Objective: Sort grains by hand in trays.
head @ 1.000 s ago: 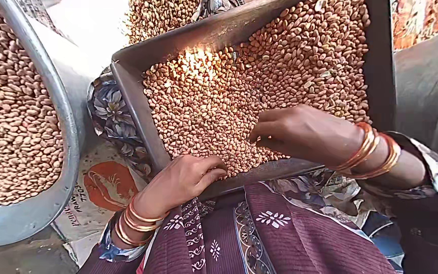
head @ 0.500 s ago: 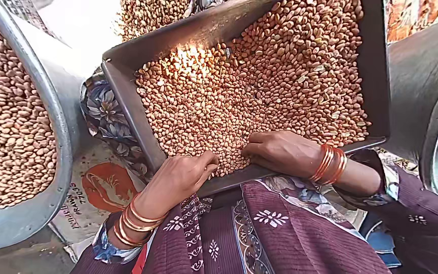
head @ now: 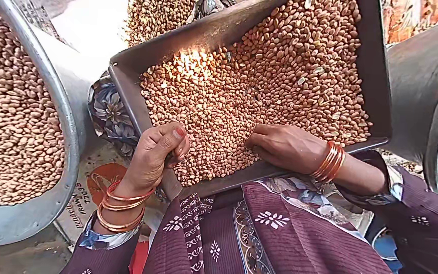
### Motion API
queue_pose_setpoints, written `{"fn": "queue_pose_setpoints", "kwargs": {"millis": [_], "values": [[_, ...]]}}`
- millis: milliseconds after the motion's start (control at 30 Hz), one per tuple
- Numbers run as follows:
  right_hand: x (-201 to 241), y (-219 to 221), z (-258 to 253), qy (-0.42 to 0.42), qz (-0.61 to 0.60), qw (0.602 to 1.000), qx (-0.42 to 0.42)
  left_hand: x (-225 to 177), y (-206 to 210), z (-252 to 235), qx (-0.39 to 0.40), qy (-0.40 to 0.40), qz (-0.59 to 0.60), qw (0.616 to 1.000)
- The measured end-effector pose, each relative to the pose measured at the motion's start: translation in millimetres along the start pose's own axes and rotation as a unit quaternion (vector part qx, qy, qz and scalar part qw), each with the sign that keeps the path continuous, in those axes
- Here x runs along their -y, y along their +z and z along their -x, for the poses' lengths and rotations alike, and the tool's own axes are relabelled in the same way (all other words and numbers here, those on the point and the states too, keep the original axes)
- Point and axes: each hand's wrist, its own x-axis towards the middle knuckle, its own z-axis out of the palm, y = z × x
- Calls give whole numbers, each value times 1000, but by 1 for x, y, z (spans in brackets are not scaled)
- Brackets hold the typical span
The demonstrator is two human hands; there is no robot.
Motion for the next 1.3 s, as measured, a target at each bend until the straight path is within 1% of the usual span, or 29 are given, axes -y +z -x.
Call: {"fn": "queue_pose_setpoints", "kwargs": {"millis": [133,200,300,367,467,500,567,633,700,733,767,800,833,900,933,967,1000,1033,1067,1133,1167,1200,1233,1267,1300], "values": [[3,5,-2,7,43,999,-17,5,5,3,-16,-20,-43,999],[5,4,-3,2,53,998,-20,7,4,4,-14,-6,-137,990],[6,1,-6,13,50,998,-19,10,2,6,10,25,-308,951],[3,0,-7,17,36,999,-15,12,2,7,30,33,-353,935],[2,-6,-11,11,34,999,-10,15,6,6,28,-2,-325,945],[6,-10,-14,-1,32,999,-25,16,8,4,23,-18,-305,952],[20,-18,-21,-44,14,994,-95,16,14,-2,14,-48,-259,965],[40,-28,-28,-102,-12,982,-159,13,25,-9,12,-89,-187,978],[53,-41,-35,-156,6,968,-196,8,35,-15,25,-137,-89,986],[54,-51,-39,-161,27,964,-209,8,38,-17,45,-145,-34,988],[50,-64,-42,-146,51,964,-217,10,37,-18,77,-134,12,988],[41,-78,-47,-111,82,965,-222,10,34,-20,98,-116,34,988],[29,-90,-53,-61,116,967,-218,9,30,-20,94,-94,41,990],[0,-106,-70,81,177,968,-158,2,20,-18,35,-44,54,997],[-12,-107,-83,173,196,959,-107,-4,14,-16,-6,-20,71,997],[-20,-102,-98,258,207,942,-53,-9,9,-15,-46,1,82,996],[-25,-92,-113,312,204,928,-12,-15,4,-14,-80,19,82,993],[-25,-82,-123,322,190,927,13,-19,1,-14,-108,34,72,991],[-22,-74,-129,284,163,944,26,-21,-2,-14,-128,46,57,989],[-18,-72,-128,125,43,991,21,-22,-7,-13,-151,58,23,987],[-19,-74,-127,50,-18,999,-4,-21,-9,-13,-159,62,4,985],[-18,-78,-124,10,-39,998,-45,-20,-11,-13,-164,67,-16,984],[-16,-86,-119,17,-20,996,-82,-18,-13,-13,-166,76,-39,982],[-14,-94,-113,55,27,992,-106,-17,-15,-12,-167,82,-72,980],[-14,-100,-107,118,80,984,-106,-16,-17,-10,-168,86,-115,975]]}}
